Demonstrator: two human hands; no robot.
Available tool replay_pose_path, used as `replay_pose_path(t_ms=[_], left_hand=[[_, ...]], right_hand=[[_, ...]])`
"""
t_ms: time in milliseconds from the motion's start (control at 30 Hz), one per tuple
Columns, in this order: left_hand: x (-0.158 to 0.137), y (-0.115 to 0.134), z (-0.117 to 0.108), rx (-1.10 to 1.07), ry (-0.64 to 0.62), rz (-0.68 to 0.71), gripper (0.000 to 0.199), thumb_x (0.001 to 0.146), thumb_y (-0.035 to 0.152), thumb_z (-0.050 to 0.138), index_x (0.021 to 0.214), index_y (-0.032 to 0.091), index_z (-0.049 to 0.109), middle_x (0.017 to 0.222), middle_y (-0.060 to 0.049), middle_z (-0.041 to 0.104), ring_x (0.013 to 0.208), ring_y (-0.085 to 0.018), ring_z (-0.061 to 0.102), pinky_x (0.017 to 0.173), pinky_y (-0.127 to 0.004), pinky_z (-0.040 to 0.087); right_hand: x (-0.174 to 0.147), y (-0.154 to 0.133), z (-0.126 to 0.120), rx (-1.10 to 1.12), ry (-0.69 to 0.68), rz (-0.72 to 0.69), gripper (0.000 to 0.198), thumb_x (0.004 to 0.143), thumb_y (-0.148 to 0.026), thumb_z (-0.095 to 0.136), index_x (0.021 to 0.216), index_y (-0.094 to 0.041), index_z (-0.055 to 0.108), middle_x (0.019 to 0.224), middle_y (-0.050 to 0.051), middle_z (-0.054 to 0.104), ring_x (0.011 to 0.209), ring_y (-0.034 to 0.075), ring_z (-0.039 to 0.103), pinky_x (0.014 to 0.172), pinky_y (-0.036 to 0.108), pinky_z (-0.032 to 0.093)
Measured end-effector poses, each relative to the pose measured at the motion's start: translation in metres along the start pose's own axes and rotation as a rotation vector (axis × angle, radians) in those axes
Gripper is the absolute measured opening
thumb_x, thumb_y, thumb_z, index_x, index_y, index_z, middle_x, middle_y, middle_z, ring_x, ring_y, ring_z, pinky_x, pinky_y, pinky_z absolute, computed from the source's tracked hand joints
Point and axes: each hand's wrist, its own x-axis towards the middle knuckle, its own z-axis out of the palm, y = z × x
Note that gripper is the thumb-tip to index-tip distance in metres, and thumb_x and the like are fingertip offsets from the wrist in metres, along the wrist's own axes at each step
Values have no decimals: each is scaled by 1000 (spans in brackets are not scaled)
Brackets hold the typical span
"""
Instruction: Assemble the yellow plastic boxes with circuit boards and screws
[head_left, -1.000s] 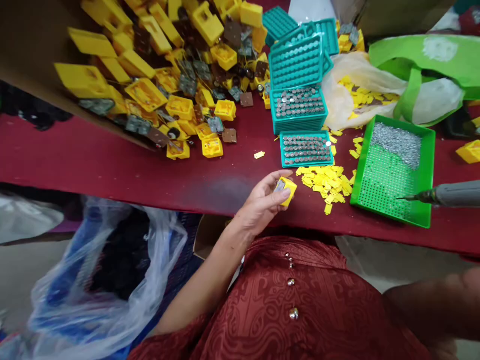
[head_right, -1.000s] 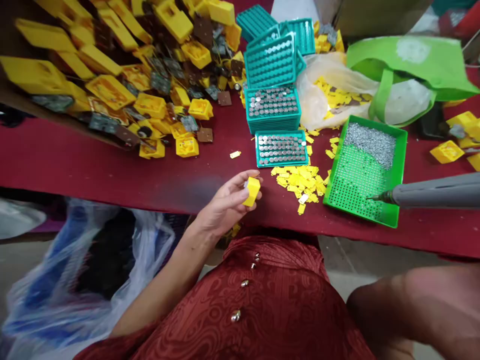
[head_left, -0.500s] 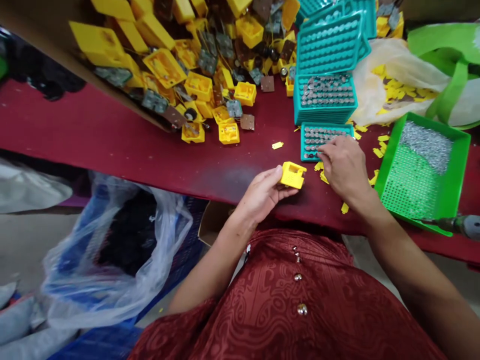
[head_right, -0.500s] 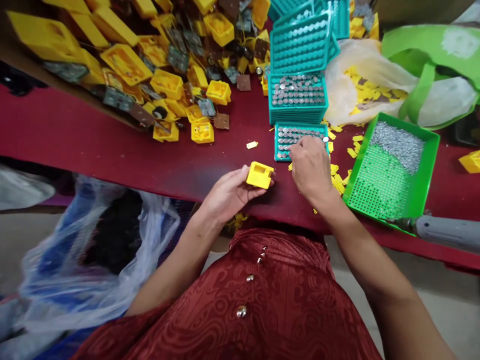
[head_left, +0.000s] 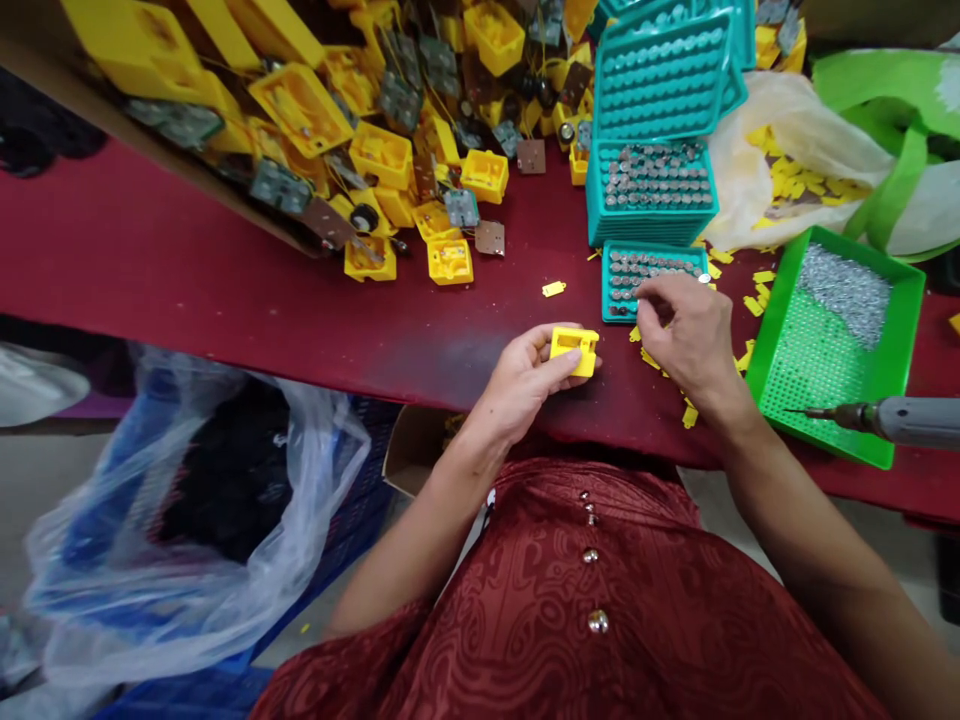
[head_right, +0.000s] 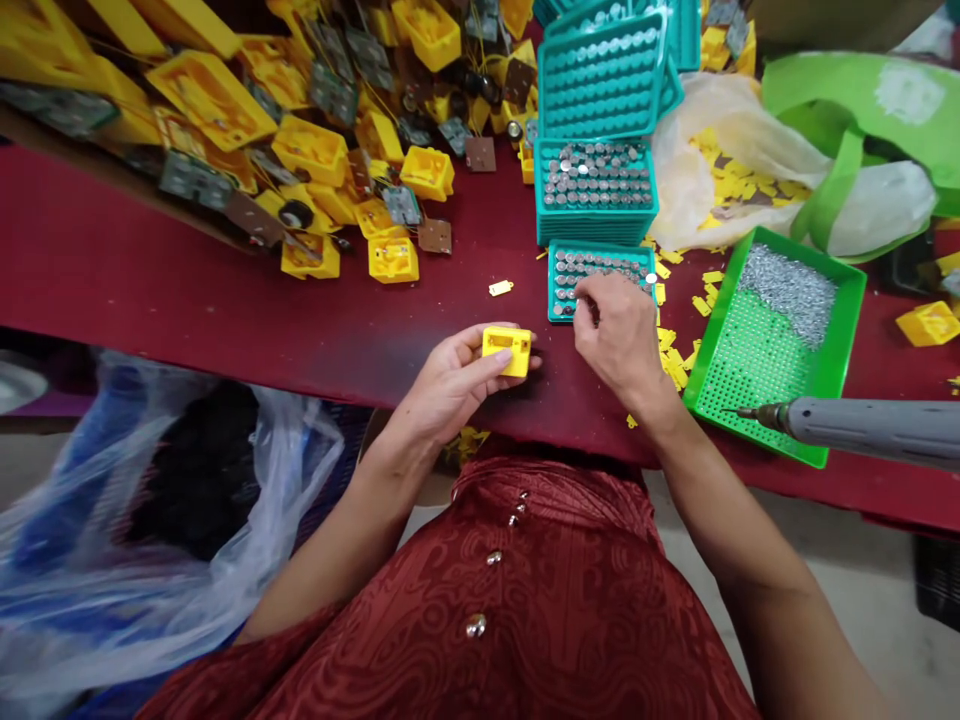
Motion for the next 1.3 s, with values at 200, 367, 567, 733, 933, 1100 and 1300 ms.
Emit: replay_pose_path(t_ms=[200, 367, 567, 733, 933, 1100, 1300], left_hand=[[-2, -1, 2, -41, 68, -12, 43, 76, 17, 90, 115, 15, 70, 101, -5, 81, 84, -15, 79, 73, -23, 63], [-6, 1, 6, -68, 79, -67, 36, 80, 13, 87, 112, 12, 72, 94, -4, 81, 79, -14, 80, 68, -20, 63], [-11, 6, 7, -125, -20, -132, 26, 82, 12, 85, 108, 13, 77, 106, -9, 83, 87, -17, 83, 75, -23, 64], [-14, 3, 5, -170, -92, -153, 33, 79, 15, 87, 111, 16, 77, 119, -10, 83, 99, -21, 82, 80, -26, 65], [-5, -13, 6, 74, 86, 119, 47, 77, 18, 89, 119, 16, 70, 107, -5, 82, 94, -14, 76, 90, -27, 60], [-3, -21, 12, 355, 121, 187, 40, 85, 17, 78, 124, 16, 69, 122, -10, 80, 106, -18, 74, 93, -28, 57], [-8, -26, 13, 516, 125, 241, 41, 91, 18, 71, 132, 17, 67, 127, -13, 79, 110, -20, 74, 95, -31, 57]], right_hand=[[-6, 0, 11, -60, -17, -69, 23, 98, -21, 53, 98, -19, 76, 101, 13, 71, 100, 26, 66, 92, 43, 55], [-5, 7, 15, -136, -59, -76, 20, 98, -25, 55, 96, -19, 73, 99, 14, 69, 96, 26, 62, 87, 42, 51], [1, 11, 16, -159, -110, -42, 26, 99, -33, 53, 92, -18, 72, 98, 15, 68, 90, 26, 60, 80, 41, 49], [1, 7, 11, -102, -67, -37, 25, 99, -30, 51, 89, -19, 72, 100, 15, 70, 92, 26, 62, 85, 43, 52], [-16, -31, -23, 349, -17, 31, 18, 96, -35, 65, 88, -21, 73, 89, 7, 72, 82, 20, 67, 80, 37, 56], [-31, -58, -18, 466, -116, 92, 15, 90, -28, 66, 87, -20, 78, 85, 6, 73, 76, 16, 64, 73, 31, 53], [-36, -57, -4, 289, -33, 64, 15, 89, -22, 66, 86, -18, 80, 87, 8, 75, 83, 19, 67, 82, 34, 52]])
